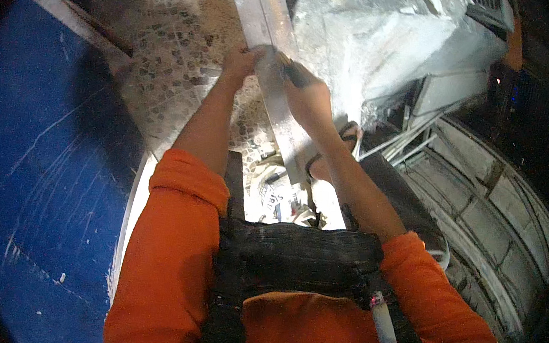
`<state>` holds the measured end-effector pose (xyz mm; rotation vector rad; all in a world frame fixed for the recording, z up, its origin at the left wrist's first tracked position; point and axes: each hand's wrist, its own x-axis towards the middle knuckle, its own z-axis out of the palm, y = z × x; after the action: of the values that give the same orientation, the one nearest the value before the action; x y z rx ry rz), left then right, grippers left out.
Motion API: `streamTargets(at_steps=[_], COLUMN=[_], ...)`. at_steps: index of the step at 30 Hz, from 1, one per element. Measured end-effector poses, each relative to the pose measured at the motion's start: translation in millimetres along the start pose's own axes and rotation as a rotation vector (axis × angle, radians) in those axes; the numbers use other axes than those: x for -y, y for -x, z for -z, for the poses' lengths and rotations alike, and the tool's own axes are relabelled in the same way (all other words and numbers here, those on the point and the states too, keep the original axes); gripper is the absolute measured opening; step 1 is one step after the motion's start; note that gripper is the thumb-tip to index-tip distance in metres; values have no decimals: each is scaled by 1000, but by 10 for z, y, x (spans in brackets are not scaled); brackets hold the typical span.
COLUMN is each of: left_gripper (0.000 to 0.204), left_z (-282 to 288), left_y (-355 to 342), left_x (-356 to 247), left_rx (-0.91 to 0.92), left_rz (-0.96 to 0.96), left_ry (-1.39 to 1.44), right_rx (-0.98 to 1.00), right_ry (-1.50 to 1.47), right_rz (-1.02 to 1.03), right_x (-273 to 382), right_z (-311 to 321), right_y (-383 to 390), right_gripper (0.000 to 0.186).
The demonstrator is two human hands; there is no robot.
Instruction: The person uses a hand saw to cut a long wooden plank into smaller pieces. After cutting, they break the plank apart and carry the pieces to another room.
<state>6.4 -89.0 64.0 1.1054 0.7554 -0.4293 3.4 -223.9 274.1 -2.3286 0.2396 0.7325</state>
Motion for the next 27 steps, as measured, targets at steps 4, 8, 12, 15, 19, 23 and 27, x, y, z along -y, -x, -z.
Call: streamTargets(at_steps=[4, 8, 12, 15, 19, 23, 27], left_gripper=[41, 46, 48, 50, 50, 47, 46], left_z=[134, 109, -71, 209, 159, 113, 105], left_y=[-8, -44, -67, -267, 39, 65, 28], left_x=[90, 138, 152, 416, -33, -28, -20], left_rx=[-15, -21, 3, -74, 9, 44, 40], left_rz=[-18, -16, -4, 3, 68, 40, 23], left_ry=[128, 131, 80, -103, 12, 116, 97], right_rx=[70, -7, 71, 152, 25, 94, 91], right_ry=[-34, -247, -34, 169, 60, -193, 12], right_rz=[-169, -147, 3, -46, -224, -47, -57], right_x=[-456, -819, -397, -28, -211, -1114, -453], right_z=[688, 765, 213, 152, 902, 957, 184], right_y=[1281, 1659, 586, 404, 1830, 2019, 564], right_gripper=[43, 47, 50, 51, 57, 51, 51])
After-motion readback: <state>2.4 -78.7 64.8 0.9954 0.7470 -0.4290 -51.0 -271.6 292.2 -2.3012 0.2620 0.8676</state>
